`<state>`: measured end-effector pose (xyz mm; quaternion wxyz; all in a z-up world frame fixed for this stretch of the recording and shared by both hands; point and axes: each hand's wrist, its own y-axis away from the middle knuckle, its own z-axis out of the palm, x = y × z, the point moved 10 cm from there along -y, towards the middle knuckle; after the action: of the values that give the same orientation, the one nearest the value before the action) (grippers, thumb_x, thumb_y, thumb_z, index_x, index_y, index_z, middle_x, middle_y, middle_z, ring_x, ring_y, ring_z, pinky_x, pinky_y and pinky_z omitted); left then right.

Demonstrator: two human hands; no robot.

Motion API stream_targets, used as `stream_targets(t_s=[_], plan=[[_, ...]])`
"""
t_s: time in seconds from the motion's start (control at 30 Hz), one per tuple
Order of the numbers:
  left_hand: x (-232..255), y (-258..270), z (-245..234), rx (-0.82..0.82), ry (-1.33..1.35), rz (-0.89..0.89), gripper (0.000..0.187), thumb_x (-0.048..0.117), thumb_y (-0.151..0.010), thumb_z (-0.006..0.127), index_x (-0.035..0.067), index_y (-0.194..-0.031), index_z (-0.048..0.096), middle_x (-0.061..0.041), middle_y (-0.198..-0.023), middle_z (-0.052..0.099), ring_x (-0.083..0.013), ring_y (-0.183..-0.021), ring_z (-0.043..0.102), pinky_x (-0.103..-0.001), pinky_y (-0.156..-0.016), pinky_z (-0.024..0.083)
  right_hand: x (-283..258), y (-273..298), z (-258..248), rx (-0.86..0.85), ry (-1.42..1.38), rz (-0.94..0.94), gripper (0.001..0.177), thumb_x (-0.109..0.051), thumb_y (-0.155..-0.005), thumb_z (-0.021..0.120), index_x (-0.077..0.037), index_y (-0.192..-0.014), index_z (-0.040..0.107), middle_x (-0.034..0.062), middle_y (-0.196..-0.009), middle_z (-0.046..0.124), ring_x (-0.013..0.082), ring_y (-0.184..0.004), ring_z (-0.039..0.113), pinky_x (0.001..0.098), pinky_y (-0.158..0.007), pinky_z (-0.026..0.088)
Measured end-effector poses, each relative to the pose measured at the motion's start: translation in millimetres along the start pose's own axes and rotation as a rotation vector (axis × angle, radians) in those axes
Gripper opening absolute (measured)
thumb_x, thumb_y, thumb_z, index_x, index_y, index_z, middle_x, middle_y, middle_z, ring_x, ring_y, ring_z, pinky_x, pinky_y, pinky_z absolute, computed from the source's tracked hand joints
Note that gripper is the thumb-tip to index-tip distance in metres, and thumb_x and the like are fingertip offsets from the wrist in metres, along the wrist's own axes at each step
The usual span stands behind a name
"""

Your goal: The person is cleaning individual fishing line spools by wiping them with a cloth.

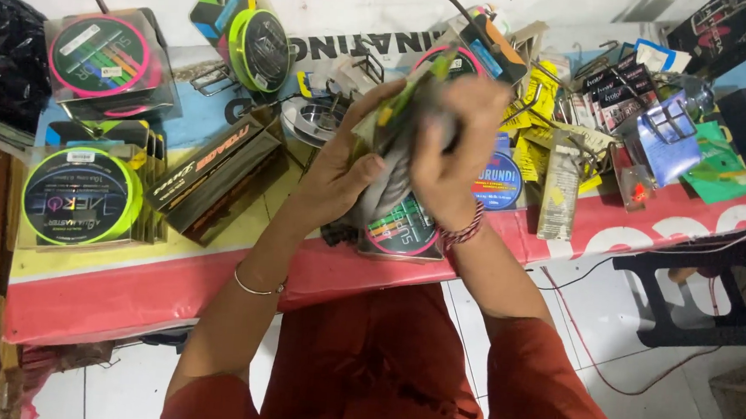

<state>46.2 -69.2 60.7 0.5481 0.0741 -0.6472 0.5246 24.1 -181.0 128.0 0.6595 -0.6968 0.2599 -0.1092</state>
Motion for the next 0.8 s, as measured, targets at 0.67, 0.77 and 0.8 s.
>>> stream_targets(t_s=[0.67,0.77,0.8], plan=[[0,25,-101,0.427,-0.052,0.004,0.059,0.047,-0.096,0.078,0.011,-0.136,0.053,-0.008,-0.126,0.061,-0.0314,-0.121,0.065,-0.046,-0.103,0.062,60,10,-141,0.355,0.062,0.318,0.024,-0.031,-0.11,0.052,-0.01,-0.12,0.052,0.0105,-0.115,0.055,0.0237,-0.11,0.054,0.0384,-0.099,0.042],[-1,32,-104,0.357,-0.07,0.121,0.05,0.029,-0.11,0.073,0.021,-0.151,0.046,-0.008,-0.144,0.054,-0.0362,-0.139,0.054,-0.055,-0.114,0.055,78,43,-190,0.574,0.058,0.478,0.035,-0.035,-0.108,0.057,-0.01,-0.132,0.054,0.0174,-0.123,0.065,0.0281,-0.116,0.065,0.0423,-0.103,0.049],[4,32,-100,0.295,-0.102,0.177,0.052,0.022,-0.115,0.07,0.025,-0.158,0.04,-0.008,-0.157,0.047,-0.0386,-0.151,0.044,-0.059,-0.124,0.049,77,52,-199,0.665,0.013,0.508,0.04,-0.035,-0.104,0.058,-0.008,-0.134,0.053,0.0189,-0.121,0.066,0.0285,-0.113,0.066,0.0424,-0.101,0.051]])
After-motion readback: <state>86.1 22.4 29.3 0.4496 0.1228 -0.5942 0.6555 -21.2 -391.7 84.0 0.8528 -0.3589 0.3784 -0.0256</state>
